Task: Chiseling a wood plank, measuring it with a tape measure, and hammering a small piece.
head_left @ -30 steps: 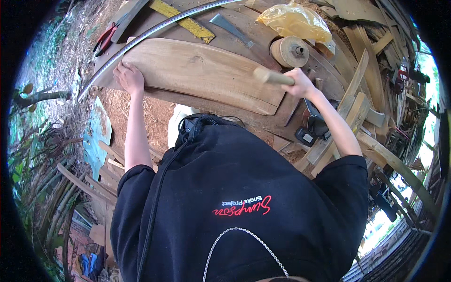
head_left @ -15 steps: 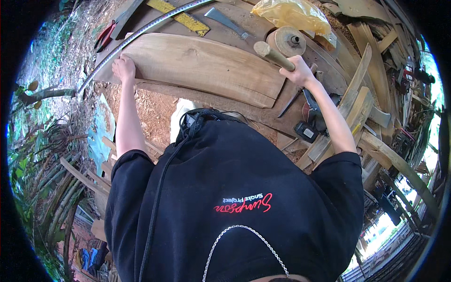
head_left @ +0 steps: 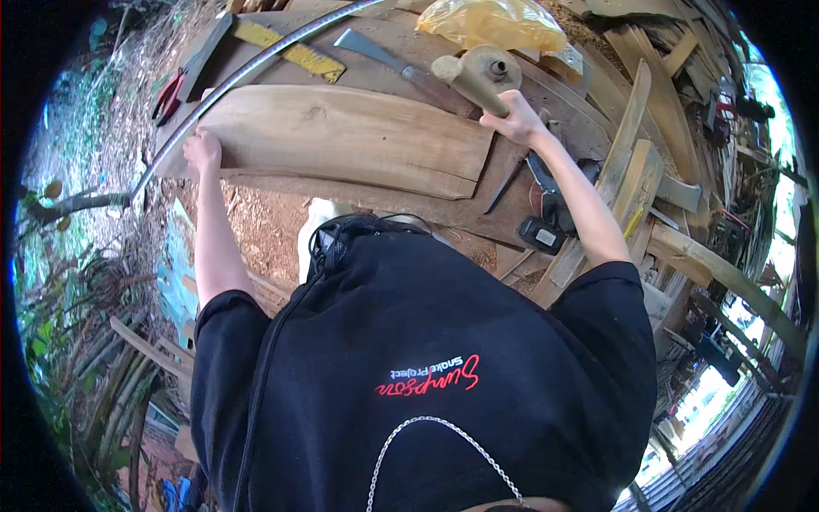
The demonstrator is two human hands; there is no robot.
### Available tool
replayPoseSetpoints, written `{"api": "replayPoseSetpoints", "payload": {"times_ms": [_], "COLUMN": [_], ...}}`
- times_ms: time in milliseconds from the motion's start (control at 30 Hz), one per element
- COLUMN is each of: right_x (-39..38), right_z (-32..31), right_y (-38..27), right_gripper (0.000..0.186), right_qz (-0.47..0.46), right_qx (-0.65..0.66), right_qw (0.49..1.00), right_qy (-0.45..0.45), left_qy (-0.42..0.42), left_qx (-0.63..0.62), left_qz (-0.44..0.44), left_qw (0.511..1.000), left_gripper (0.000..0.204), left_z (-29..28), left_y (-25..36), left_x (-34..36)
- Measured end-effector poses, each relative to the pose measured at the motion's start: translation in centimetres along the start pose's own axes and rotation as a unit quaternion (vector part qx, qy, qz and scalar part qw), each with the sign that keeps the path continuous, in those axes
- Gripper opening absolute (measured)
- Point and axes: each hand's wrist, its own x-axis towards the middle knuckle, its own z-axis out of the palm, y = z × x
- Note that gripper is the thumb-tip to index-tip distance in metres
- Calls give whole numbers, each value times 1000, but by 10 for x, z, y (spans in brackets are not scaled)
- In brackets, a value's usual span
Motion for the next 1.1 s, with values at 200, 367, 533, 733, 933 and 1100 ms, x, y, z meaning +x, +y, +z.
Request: {"api": "replayPoseSetpoints", "payload": {"times_ms": [200, 367, 533, 733, 933, 1100], "right_x": [0, 1, 5, 3, -4, -6], "right_z": [-2, -1, -6, -8, -1, 3], "right_y": [1, 1, 9, -1, 5, 3], "right_gripper": [25, 25, 25, 25, 24, 26], "right_qz": [-5, 20, 33, 121, 120, 100], "right_qx": [-5, 24, 61, 149, 185, 164], "right_qw": [1000, 999, 997, 981, 975, 981], "right_qy": [-7, -11, -46, -38, 7, 21], "left_qy": [5, 2, 7, 1, 31, 41], "left_qx": [2, 5, -2, 5, -6, 2], "left_qz": [2, 1, -7, -17, -21, -27], "left_qw": [1000, 1000, 1000, 1000, 999, 999], "left_gripper": [59, 59, 59, 58, 57, 56], "left_z": [0, 0, 2, -3, 1, 2], "left_y": [4, 3, 3, 12, 12, 11], "left_x": [2, 3, 2, -7, -8, -8]}}
